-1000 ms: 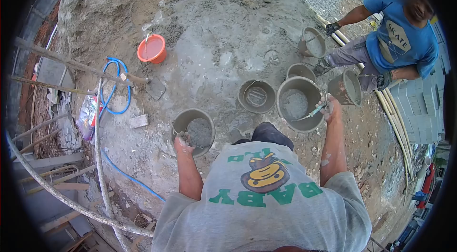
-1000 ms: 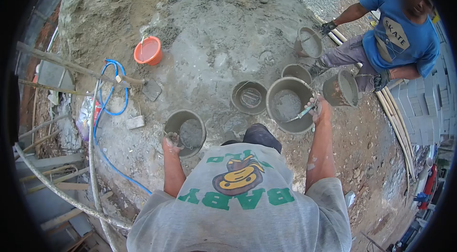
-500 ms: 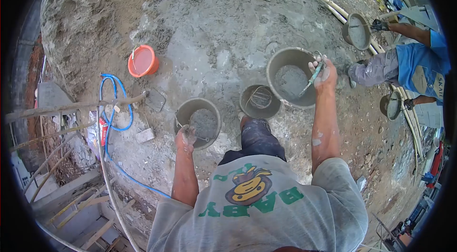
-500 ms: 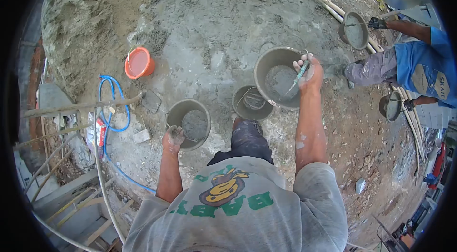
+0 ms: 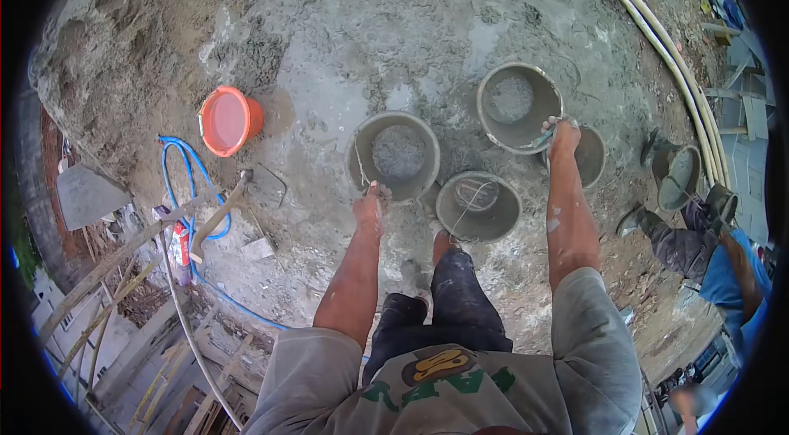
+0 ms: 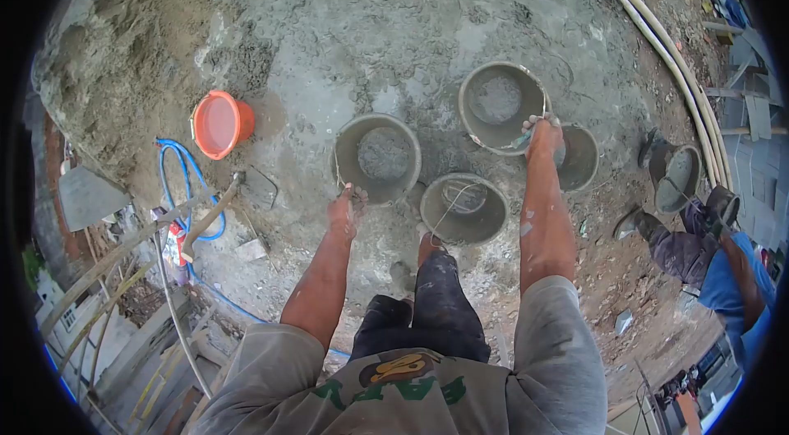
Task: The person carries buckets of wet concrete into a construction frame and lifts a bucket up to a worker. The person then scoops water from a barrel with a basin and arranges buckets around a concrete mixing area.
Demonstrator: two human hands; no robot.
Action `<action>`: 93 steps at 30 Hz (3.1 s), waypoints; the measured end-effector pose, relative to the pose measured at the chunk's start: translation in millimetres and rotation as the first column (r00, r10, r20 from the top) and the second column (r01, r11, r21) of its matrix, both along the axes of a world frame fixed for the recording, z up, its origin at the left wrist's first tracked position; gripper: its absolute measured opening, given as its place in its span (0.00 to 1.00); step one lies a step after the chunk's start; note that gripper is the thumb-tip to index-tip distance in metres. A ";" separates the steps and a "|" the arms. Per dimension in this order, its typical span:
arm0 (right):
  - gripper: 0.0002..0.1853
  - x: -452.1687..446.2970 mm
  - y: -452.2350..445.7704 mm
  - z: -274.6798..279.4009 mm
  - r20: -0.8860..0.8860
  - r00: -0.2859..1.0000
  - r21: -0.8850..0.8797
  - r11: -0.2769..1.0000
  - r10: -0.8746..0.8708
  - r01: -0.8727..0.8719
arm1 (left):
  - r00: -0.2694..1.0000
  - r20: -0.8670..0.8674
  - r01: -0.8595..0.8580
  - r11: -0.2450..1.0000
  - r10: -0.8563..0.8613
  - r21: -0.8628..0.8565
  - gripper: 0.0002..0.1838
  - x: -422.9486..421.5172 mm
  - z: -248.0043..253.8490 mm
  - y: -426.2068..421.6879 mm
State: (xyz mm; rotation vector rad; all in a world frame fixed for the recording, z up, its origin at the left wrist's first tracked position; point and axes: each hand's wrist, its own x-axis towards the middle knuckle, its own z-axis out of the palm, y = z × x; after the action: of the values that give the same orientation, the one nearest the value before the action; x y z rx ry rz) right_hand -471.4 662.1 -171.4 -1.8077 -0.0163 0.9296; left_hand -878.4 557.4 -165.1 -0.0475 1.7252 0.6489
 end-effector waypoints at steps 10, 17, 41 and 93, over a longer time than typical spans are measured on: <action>0.14 34.0 -9.0 -120.2 0.327 0.790 -0.539 0.790 0.518 -0.294 | 0.987 0.055 0.161 0.976 -0.154 -0.146 0.10 -14.8 -113.9 55.8; 0.28 5.8 -63.3 -117.1 0.401 0.667 -0.774 0.622 0.628 -0.119 | 0.470 -0.369 0.753 0.582 -0.802 -0.306 0.30 -38.6 -163.8 17.1; 0.06 -273.4 -203.7 7.7 -0.419 0.902 -0.541 0.768 0.105 -0.341 | 0.725 -0.297 0.575 0.784 -0.621 -0.235 0.17 -298.2 -45.2 -52.7; 0.16 -29.9 -223.7 -32.7 0.024 0.873 -0.810 0.521 0.487 -0.269 | 0.756 -0.174 0.617 0.776 -0.631 -0.132 0.16 -158.1 42.1 -10.9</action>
State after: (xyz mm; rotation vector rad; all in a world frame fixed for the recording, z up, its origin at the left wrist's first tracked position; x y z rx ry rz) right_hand -501.3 438.4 -204.1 -2.8543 -0.2059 1.1027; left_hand -1036.5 546.4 -123.1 0.5570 1.8172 0.0898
